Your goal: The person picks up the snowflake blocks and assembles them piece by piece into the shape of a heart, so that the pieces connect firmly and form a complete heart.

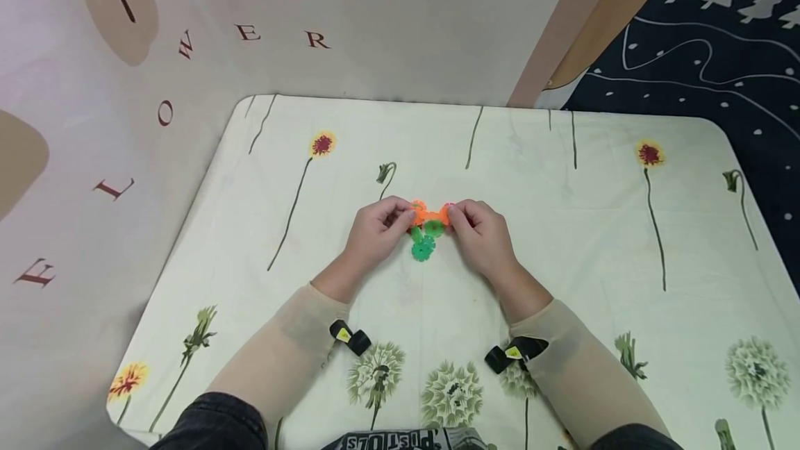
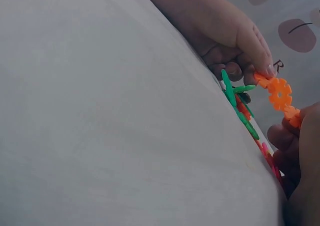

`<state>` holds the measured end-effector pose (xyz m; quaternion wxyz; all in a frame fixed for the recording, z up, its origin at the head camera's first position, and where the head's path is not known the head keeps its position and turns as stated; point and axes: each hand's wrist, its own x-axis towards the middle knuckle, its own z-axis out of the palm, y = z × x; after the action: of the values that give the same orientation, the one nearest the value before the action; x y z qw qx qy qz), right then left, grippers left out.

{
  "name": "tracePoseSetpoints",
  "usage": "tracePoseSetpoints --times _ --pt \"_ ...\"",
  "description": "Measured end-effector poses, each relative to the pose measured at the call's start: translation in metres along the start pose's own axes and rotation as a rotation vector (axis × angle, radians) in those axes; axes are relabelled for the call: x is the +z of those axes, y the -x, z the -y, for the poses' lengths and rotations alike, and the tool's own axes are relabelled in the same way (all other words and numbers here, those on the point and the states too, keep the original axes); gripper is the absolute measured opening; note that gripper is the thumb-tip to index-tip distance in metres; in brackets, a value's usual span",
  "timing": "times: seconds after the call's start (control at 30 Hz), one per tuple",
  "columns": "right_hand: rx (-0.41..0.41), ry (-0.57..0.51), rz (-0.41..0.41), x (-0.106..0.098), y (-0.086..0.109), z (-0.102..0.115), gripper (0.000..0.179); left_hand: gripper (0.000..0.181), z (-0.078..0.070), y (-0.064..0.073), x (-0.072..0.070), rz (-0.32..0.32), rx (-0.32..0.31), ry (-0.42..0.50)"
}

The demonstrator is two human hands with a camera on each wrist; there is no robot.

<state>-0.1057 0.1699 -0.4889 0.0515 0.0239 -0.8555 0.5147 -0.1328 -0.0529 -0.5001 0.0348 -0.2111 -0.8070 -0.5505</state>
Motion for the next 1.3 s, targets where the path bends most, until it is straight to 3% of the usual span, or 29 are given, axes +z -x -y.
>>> tracePoseSetpoints --times 0.67,1.07,1.3 --pt "-0.035 -0.054 0.02 0.0005 0.0 -0.0033 0.024 0.007 0.0014 -0.0007 0.0007 0.016 0.013 -0.005" --pt "0.036 -0.11 0.022 -0.0003 0.0019 0.0012 0.028 0.006 0.0003 0.0003 -0.0004 0.032 -0.013 0.025" --pt "0.028 -0.113 -0.008 -0.0009 0.0038 0.0039 0.024 0.004 -0.0004 0.0006 -0.0017 0.04 -0.034 0.036"
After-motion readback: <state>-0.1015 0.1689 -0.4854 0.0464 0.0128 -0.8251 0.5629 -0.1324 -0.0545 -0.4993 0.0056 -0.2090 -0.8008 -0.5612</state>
